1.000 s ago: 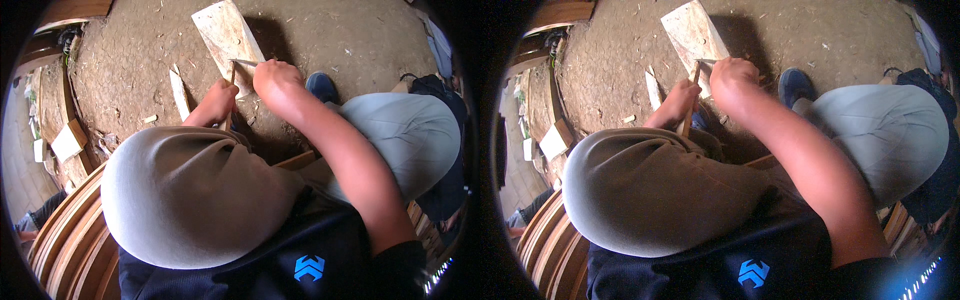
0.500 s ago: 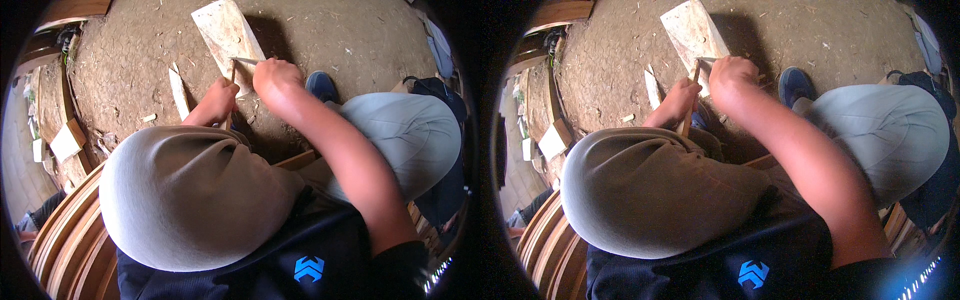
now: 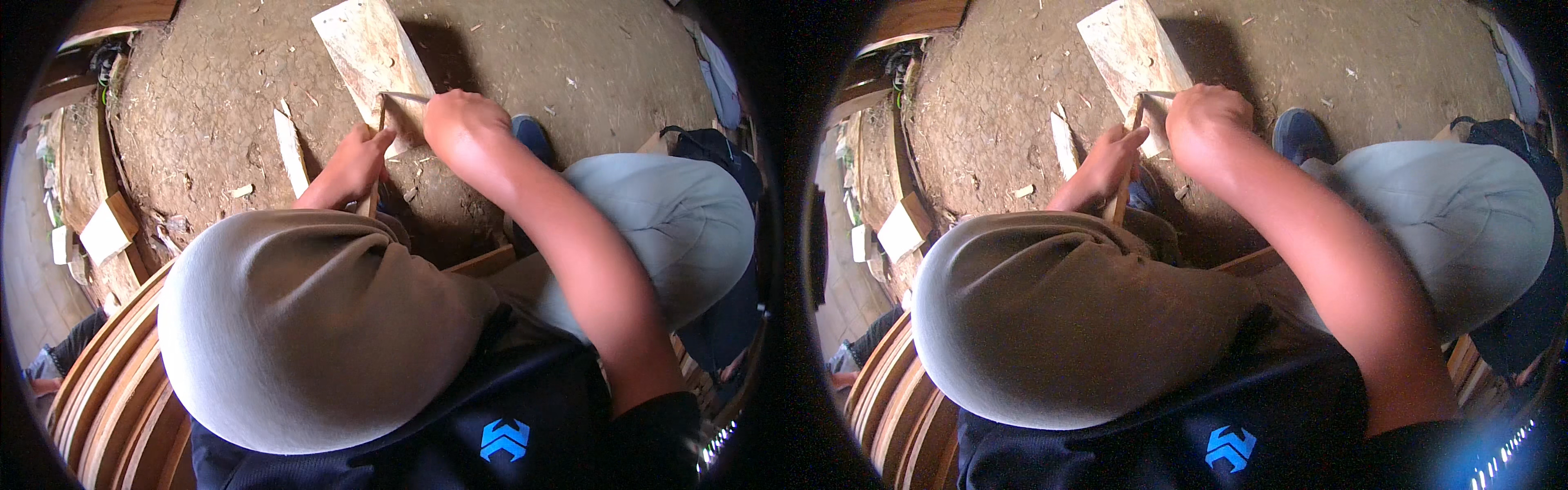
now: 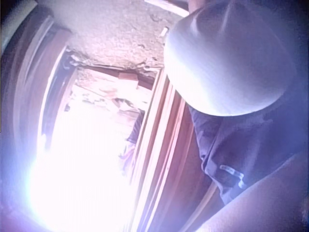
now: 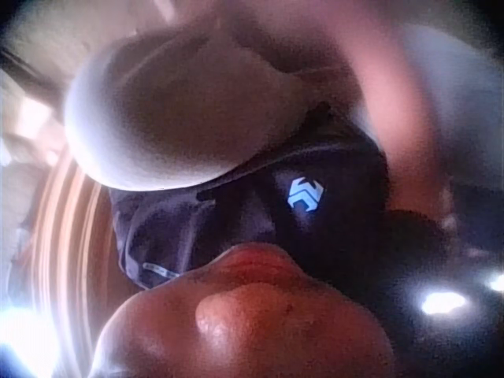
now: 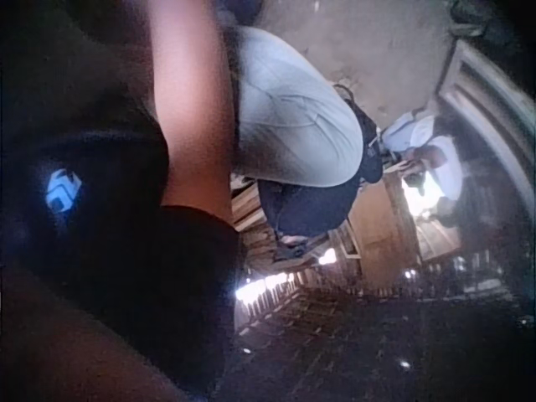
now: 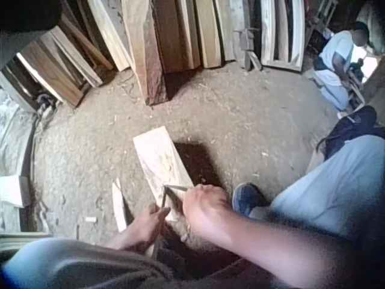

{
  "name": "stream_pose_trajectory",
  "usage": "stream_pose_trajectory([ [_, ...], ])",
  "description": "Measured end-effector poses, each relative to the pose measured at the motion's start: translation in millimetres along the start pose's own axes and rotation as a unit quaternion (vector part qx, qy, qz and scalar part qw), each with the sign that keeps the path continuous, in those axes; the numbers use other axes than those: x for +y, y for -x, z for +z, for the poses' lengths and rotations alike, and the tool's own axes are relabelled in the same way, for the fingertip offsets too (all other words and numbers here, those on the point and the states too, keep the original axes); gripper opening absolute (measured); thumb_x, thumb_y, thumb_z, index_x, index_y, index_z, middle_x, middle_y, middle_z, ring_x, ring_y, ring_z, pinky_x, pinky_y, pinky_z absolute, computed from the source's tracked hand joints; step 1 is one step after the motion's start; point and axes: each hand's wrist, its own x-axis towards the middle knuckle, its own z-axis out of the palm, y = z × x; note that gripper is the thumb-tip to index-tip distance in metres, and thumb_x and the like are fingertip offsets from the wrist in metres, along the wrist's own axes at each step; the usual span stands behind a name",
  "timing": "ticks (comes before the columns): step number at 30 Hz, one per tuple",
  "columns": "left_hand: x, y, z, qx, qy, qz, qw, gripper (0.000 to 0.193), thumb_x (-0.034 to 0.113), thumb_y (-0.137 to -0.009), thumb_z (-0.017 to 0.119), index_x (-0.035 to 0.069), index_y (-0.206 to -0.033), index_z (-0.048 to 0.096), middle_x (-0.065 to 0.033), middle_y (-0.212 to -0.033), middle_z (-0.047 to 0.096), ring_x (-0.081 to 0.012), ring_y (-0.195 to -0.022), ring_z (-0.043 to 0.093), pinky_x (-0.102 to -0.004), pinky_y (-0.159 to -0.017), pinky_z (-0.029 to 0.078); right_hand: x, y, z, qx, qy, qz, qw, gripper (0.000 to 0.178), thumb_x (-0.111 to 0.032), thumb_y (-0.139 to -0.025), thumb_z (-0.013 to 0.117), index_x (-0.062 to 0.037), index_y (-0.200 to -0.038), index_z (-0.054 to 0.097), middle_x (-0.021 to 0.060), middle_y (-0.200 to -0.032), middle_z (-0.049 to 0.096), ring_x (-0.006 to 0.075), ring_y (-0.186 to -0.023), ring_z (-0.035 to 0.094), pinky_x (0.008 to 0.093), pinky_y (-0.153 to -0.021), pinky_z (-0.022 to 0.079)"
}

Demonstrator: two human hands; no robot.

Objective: The person sits on the floor and uses a knife to carve a small wooden stick, repeatedly shaving off thin layers. The person occasionally pauses to inspect the carved piece and then resumes carving.

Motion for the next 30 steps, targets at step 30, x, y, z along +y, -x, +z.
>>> stream_pose_trajectory([
  [30,-0.1,7.1,-3.5,0.015,-0.007,-0.009,1.0,0.037,0.035,-0.095,0.048,0.0,-0.085,0.05,-0.0093,-0.062,0.055,-0.0192,-0.055,0.053,-0.0331,-0.053,0.041,-18.1,8.3,2.2,0.052,0.066,-0.02,0.996,0.024,-0.01,-0.087,0.051,-0.0062,-0.1,0.071,0.015,-0.103,0.069,0.0277,-0.096,0.068,0.0399,-0.071,0.057],
])
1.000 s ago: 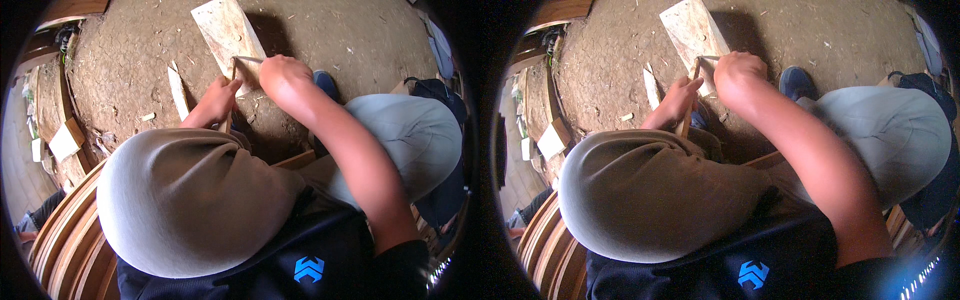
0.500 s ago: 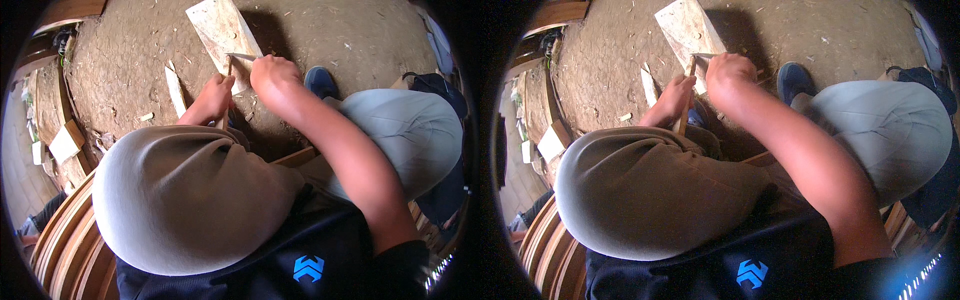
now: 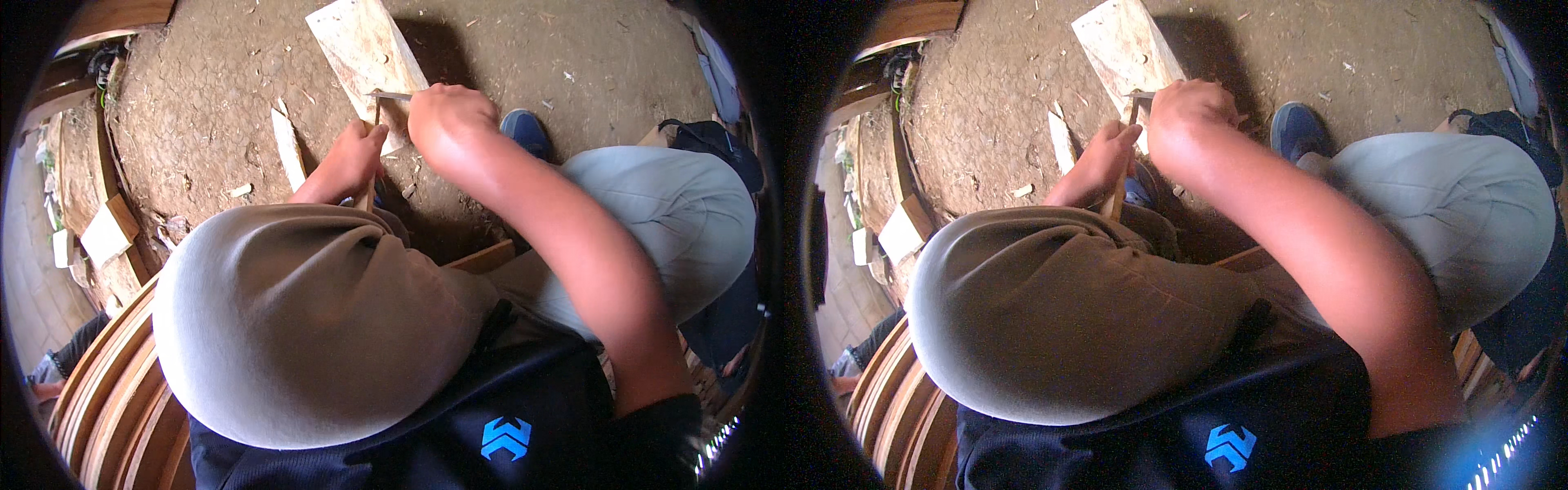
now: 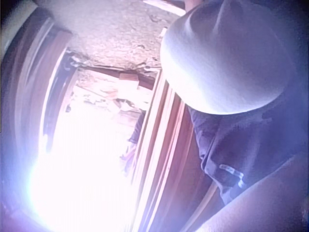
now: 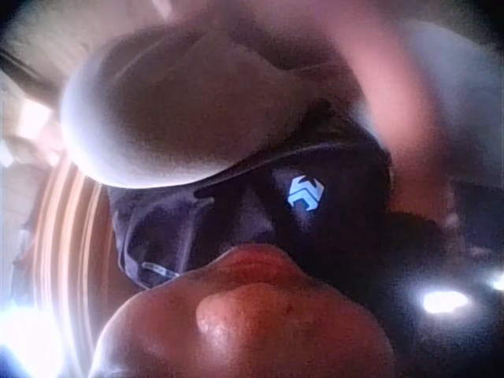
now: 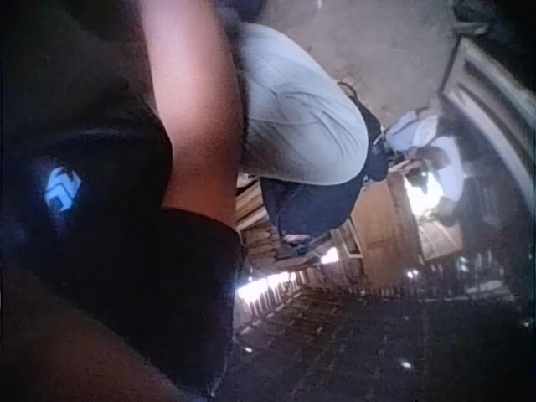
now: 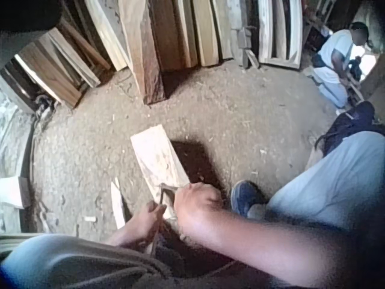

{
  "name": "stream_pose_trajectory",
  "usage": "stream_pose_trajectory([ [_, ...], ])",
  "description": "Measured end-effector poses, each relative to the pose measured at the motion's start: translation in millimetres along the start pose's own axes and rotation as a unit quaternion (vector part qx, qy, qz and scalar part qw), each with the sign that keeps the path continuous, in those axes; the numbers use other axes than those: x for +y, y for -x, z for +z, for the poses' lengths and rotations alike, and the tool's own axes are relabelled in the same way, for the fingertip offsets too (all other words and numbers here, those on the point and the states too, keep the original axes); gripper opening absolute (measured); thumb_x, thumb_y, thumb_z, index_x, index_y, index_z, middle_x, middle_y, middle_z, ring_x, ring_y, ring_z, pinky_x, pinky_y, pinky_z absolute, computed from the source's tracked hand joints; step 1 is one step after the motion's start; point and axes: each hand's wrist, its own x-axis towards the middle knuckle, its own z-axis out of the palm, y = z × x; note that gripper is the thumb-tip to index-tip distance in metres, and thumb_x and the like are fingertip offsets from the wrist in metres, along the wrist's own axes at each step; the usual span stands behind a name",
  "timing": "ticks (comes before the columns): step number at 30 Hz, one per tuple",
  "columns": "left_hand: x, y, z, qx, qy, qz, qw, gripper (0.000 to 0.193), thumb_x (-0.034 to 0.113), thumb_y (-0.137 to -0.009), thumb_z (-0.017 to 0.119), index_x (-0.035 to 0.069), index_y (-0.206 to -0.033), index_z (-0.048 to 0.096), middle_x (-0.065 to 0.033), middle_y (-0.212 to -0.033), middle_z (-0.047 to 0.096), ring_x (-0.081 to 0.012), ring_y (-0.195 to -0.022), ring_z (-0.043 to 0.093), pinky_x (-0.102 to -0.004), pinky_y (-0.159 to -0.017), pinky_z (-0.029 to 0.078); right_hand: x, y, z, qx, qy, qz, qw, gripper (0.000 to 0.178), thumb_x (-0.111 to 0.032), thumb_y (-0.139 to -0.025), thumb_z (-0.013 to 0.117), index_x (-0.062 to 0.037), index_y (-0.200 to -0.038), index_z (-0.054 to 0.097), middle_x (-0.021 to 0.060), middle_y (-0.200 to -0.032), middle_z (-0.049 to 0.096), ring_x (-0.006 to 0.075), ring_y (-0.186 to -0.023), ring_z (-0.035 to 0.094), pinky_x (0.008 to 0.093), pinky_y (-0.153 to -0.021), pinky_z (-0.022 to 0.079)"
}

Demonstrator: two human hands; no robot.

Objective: The person sits on the floor and uses a knife to carve a small wooden stick, repeatedly shaving off thin layers. The person occasionally pauses to inspect the carved piece and then resumes carving.

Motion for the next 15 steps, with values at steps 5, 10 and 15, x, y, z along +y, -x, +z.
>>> stream_pose_trajectory([
  [5,-1.2,-4.5,-1.6,-0.019,-0.012,0.016,1.0,0.038,0.037,-0.095,0.048,0.0,-0.084,0.049,-0.0099,-0.063,0.056,-0.0205,-0.055,0.054,-0.0341,-0.054,0.042,-7.7,-11.4,6.7,-0.012,0.013,0.017,1.0,0.023,-0.011,-0.086,0.057,-0.0061,-0.105,0.069,0.0122,-0.108,0.068,0.0255,-0.098,0.067,0.0404,-0.072,0.057],
  [10,3.8,1.1,-4.6,-0.009,-0.015,0.011,1.0,0.038,0.037,-0.094,0.049,0.0,-0.086,0.05,-0.0111,-0.064,0.057,-0.021,-0.056,0.055,-0.0346,-0.053,0.043,9.8,-10.6,-3.0,-0.05,-0.057,-0.006,0.997,0.027,-0.016,-0.086,0.058,-0.0044,-0.11,0.066,0.0147,-0.115,0.065,0.0263,-0.104,0.064,0.0454,-0.076,0.055],
  [15,-3.9,-4.1,-1.3,-0.039,0.051,-0.024,0.998,0.037,0.035,-0.095,0.047,-0.002,-0.09,0.05,-0.0111,-0.064,0.055,-0.0204,-0.058,0.056,-0.0343,-0.053,0.045,17.3,-4.6,11.5,-0.057,-0.166,0.009,0.984,0.032,-0.016,-0.091,0.044,-0.0024,-0.109,0.066,0.0197,-0.118,0.062,0.0322,-0.108,0.062,0.0449,-0.087,0.051],
])
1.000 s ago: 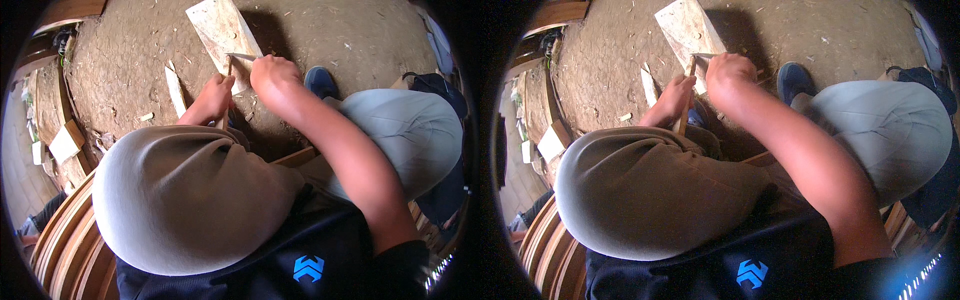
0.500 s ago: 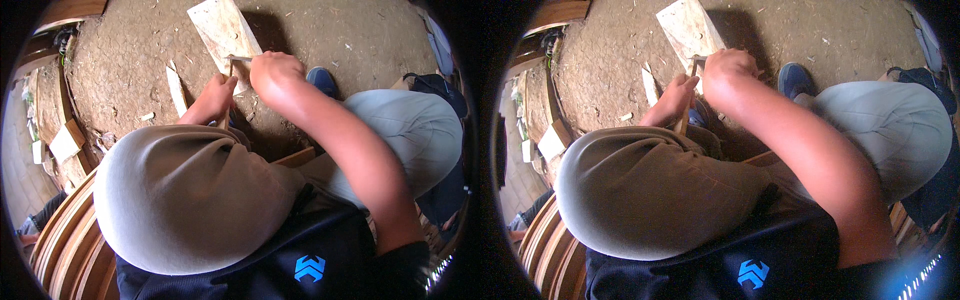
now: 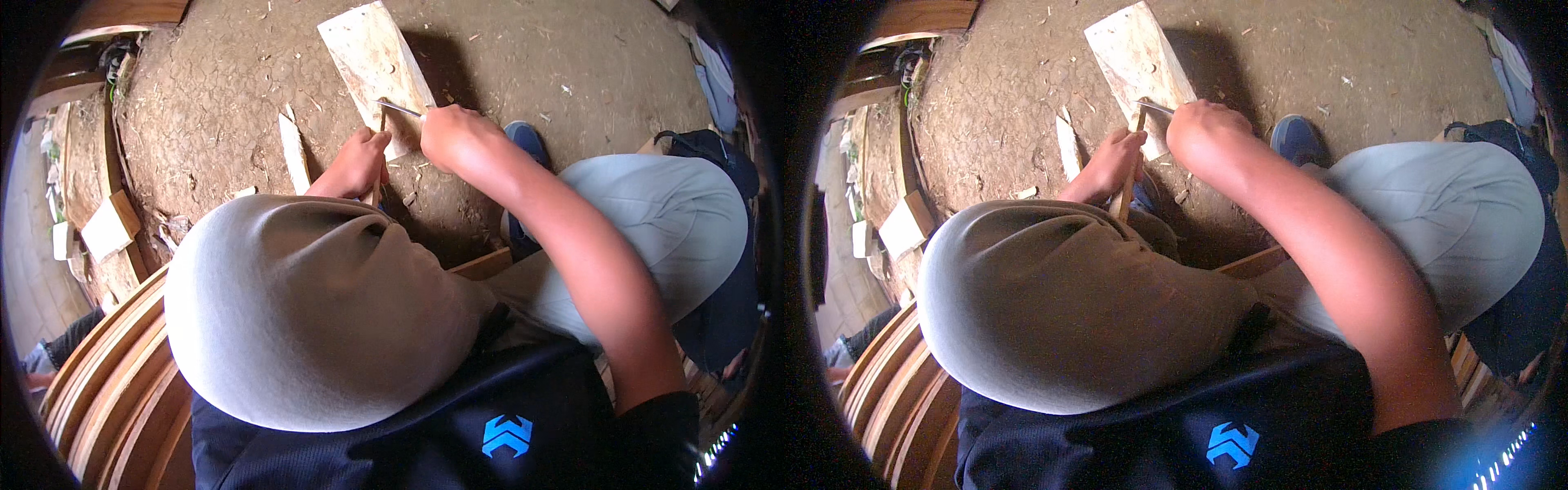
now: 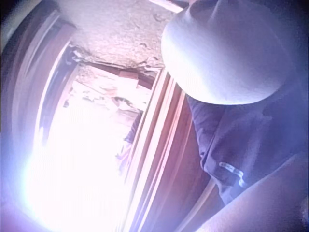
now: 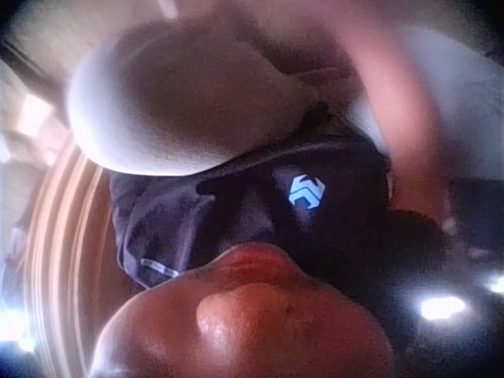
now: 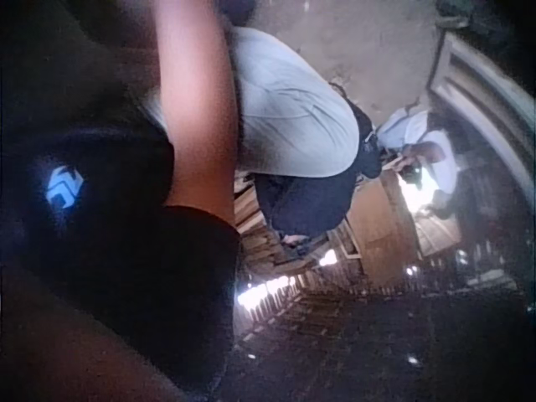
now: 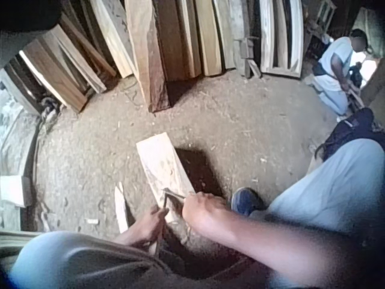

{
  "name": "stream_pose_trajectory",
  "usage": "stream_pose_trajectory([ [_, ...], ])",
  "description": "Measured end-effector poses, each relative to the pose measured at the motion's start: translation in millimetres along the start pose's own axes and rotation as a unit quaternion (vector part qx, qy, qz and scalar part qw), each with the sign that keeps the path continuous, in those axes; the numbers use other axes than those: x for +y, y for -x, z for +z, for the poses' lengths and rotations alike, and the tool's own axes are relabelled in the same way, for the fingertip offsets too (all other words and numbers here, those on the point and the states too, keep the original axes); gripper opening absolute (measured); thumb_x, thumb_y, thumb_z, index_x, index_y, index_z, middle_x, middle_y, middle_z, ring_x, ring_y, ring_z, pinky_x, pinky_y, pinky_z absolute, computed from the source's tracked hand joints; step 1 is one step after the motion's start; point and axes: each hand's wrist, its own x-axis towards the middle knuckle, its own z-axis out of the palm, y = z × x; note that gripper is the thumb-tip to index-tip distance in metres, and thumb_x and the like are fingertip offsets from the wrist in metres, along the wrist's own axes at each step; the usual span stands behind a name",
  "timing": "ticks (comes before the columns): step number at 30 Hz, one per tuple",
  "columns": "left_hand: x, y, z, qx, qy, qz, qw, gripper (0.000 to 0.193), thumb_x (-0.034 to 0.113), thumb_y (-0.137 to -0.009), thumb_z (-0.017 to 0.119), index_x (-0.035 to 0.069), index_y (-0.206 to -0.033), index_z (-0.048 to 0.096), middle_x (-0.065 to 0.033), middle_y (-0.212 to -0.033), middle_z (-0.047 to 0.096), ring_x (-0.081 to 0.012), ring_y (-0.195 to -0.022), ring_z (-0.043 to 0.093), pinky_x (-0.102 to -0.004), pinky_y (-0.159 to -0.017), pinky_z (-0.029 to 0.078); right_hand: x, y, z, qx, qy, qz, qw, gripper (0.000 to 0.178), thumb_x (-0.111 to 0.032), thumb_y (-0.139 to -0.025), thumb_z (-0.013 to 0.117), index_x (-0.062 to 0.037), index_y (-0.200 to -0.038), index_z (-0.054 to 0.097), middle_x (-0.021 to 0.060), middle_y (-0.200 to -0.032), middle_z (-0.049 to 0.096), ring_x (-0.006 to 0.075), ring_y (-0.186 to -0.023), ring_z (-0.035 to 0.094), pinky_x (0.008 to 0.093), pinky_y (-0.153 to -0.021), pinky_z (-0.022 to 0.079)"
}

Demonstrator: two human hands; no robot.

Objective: The person sits on the floor and uses a knife to carve a small wooden stick, repeatedly shaving off thin layers. The person occasionally pauses to inspect the carved piece and then resumes carving.

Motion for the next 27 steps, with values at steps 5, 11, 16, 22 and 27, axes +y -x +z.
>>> stream_pose_trajectory([
  [5,-12.9,-8.1,0.0,-0.004,0.021,0.038,0.999,0.032,0.028,-0.097,0.046,-0.003,-0.098,0.052,-0.0115,-0.07,0.055,-0.0215,-0.056,0.056,-0.0353,-0.052,0.047,-0.6,-3.6,13.6,0.022,-0.002,0.009,1.0,0.031,-0.018,-0.092,0.046,-0.0017,-0.11,0.065,0.0189,-0.116,0.063,0.031,-0.109,0.062,0.0447,-0.091,0.049],
  [11,-16.1,-9.0,-3.3,-0.021,0.039,0.036,0.998,0.03,0.029,-0.096,0.047,-0.001,-0.099,0.052,-0.0112,-0.071,0.056,-0.0216,-0.056,0.056,-0.0342,-0.051,0.047,-15.8,-3.5,10.3,0.015,0.001,0.02,1.0,0.03,-0.018,-0.091,0.049,-0.0024,-0.111,0.065,0.0184,-0.114,0.064,0.0293,-0.108,0.062,0.0439,-0.091,0.05],
  [16,3.0,3.7,-0.3,0.005,0.047,0.006,0.999,0.031,0.032,-0.095,0.048,0.001,-0.094,0.048,-0.0106,-0.065,0.056,-0.0214,-0.048,0.053,-0.034,-0.041,0.044,4.1,-19.9,-1.5,0.023,-0.016,-0.005,1.0,0.035,-0.016,-0.091,0.042,0.0048,-0.108,0.064,0.0227,-0.11,0.064,0.0357,-0.101,0.064,0.0423,-0.089,0.05],
  [22,11.1,13.6,-2.5,0.014,0.154,0.033,0.987,0.032,0.033,-0.095,0.05,0.002,-0.096,0.046,-0.0097,-0.063,0.053,-0.0206,-0.042,0.05,-0.0334,-0.038,0.043,15.1,-16.4,-36.5,0.121,0.005,-0.1,0.988,0.045,-0.03,-0.098,0.036,0.0031,-0.103,0.065,0.0274,-0.104,0.063,0.0424,-0.097,0.061,0.0471,-0.087,0.048],
  [27,5.2,10.9,0.8,0.02,0.144,0.052,0.988,0.031,0.031,-0.094,0.05,0.0,-0.093,0.046,-0.0088,-0.064,0.052,-0.0203,-0.042,0.051,-0.0328,-0.038,0.044,15.9,-5.4,-34.2,0.137,-0.031,-0.068,0.988,0.046,-0.035,-0.098,0.038,0.003,-0.101,0.065,0.0268,-0.101,0.064,0.0425,-0.096,0.062,0.0488,-0.088,0.047],
])
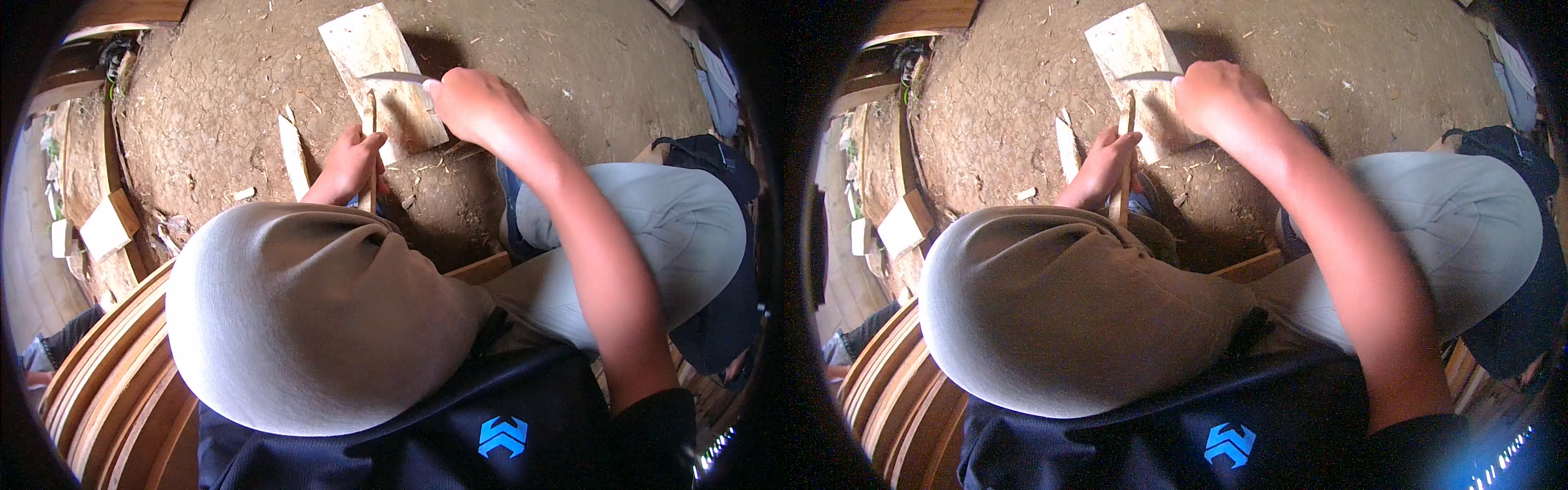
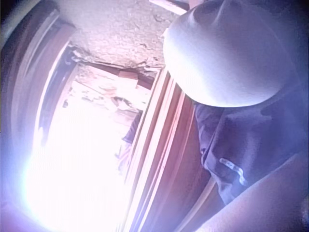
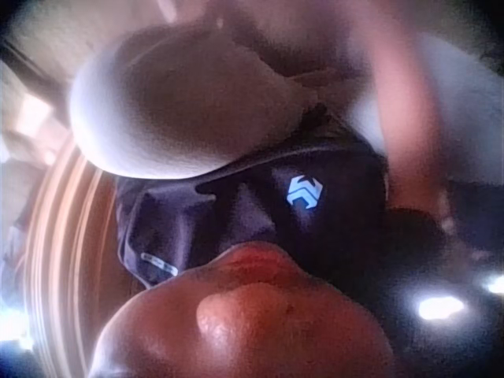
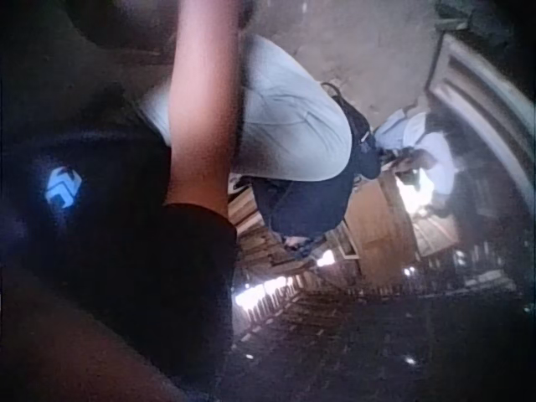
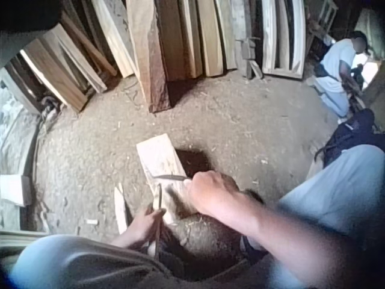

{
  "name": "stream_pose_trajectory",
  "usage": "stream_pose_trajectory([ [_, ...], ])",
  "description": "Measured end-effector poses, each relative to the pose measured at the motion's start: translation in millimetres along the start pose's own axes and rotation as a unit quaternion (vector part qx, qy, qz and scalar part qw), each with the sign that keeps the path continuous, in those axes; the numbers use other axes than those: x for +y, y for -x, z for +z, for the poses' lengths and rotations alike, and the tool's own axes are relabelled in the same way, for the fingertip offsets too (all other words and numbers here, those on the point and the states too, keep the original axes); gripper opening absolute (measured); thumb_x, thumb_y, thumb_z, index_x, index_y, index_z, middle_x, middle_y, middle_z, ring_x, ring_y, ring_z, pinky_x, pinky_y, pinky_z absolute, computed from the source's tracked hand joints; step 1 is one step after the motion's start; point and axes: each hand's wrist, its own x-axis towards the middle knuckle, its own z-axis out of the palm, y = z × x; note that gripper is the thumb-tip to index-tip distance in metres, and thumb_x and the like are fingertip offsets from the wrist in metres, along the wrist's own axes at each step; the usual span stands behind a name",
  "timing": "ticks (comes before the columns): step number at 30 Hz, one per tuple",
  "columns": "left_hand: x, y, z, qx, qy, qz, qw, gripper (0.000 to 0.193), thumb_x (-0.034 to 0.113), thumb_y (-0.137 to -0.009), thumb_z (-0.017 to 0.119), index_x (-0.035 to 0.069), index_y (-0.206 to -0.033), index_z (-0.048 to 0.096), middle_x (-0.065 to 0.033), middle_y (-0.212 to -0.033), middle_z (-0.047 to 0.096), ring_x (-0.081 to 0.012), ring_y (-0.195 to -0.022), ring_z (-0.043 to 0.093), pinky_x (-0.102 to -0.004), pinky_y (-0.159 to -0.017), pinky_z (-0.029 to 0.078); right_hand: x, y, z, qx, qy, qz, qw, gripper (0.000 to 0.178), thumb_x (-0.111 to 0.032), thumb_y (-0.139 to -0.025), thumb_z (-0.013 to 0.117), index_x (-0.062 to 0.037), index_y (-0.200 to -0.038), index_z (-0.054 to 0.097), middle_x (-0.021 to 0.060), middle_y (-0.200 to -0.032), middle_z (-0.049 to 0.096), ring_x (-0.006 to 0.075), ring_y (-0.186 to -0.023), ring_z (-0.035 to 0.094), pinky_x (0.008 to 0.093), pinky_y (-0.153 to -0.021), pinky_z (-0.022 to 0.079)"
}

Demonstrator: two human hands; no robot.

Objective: The person sits on the floor and uses a knife to carve a small wooden stick, repeatedly shaving off thin layers. The person occasionally pauses to inspect the carved piece and then resumes carving.

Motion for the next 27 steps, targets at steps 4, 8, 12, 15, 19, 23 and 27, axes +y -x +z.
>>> stream_pose_trajectory([
  [4,-4.6,-4.7,-0.6,-0.007,-0.006,-0.036,0.999,0.03,0.028,-0.093,0.05,-0.001,-0.085,0.049,-0.0083,-0.064,0.051,-0.0196,-0.042,0.05,-0.0322,-0.038,0.045,6.0,2.3,20.3,-0.029,-0.024,0.021,0.999,0.043,-0.034,-0.098,0.038,-0.001,-0.103,0.065,0.0259,-0.102,0.064,0.0429,-0.098,0.061,0.049,-0.088,0.047],
  [8,-6.6,-5.9,-2.1,-0.03,-0.028,-0.042,0.998,0.033,0.029,-0.093,0.05,-0.001,-0.078,0.05,-0.0074,-0.063,0.05,-0.0185,-0.043,0.049,-0.0318,-0.038,0.044,7.4,7.8,29.3,-0.066,-0.024,0.029,0.997,0.047,-0.035,-0.098,0.037,0.0027,-0.106,0.063,0.0275,-0.107,0.062,0.0434,-0.101,0.059,0.0487,-0.089,0.046],
  [12,-7.9,-3.9,0.6,-0.008,-0.022,-0.045,0.999,0.035,0.03,-0.094,0.049,0.0,-0.075,0.051,-0.0065,-0.06,0.048,-0.0177,-0.043,0.049,-0.0316,-0.038,0.044,1.9,11.5,30.2,-0.104,-0.034,0.031,0.994,0.051,-0.036,-0.099,0.035,0.0064,-0.107,0.062,0.0289,-0.108,0.061,0.0433,-0.103,0.059,0.0486,-0.09,0.046],
  [15,-8.0,-4.7,1.2,-0.022,-0.026,-0.048,0.998,0.035,0.031,-0.094,0.048,0.001,-0.076,0.051,-0.0064,-0.06,0.048,-0.0179,-0.043,0.049,-0.0321,-0.038,0.044,-0.6,11.5,31.0,-0.109,-0.013,0.01,0.994,0.051,-0.036,-0.099,0.035,0.0059,-0.107,0.062,0.0282,-0.108,0.062,0.0432,-0.102,0.06,0.0484,-0.089,0.047],
  [19,-9.1,-9.1,0.5,-0.026,-0.046,-0.066,0.996,0.034,0.031,-0.095,0.047,0.001,-0.078,0.05,-0.007,-0.06,0.049,-0.0191,-0.042,0.049,-0.0335,-0.037,0.043,-4.8,8.4,19.9,-0.151,0.025,0.004,0.988,0.049,-0.034,-0.099,0.034,0.0052,-0.108,0.062,0.0271,-0.107,0.062,0.0424,-0.101,0.06,0.0482,-0.088,0.048],
  [23,-11.7,-8.3,2.0,-0.001,-0.072,-0.052,0.996,0.034,0.031,-0.094,0.046,0.001,-0.078,0.05,-0.0077,-0.06,0.05,-0.0206,-0.041,0.049,-0.0345,-0.037,0.043,-18.1,8.2,21.7,-0.132,0.063,0.052,0.988,0.045,-0.032,-0.098,0.037,0.001,-0.11,0.064,0.0223,-0.109,0.064,0.0364,-0.104,0.062,0.0468,-0.087,0.05],
  [27,-16.3,-13.0,-3.4,-0.018,-0.104,-0.052,0.993,0.032,0.029,-0.094,0.045,0.001,-0.079,0.049,-0.008,-0.06,0.05,-0.0213,-0.043,0.05,-0.0351,-0.037,0.043,-27.7,16.8,23.3,-0.12,0.053,0.081,0.988,0.039,-0.029,-0.096,0.041,-0.0045,-0.113,0.066,0.0156,-0.112,0.066,0.0292,-0.106,0.064,0.0451,-0.084,0.053],
])
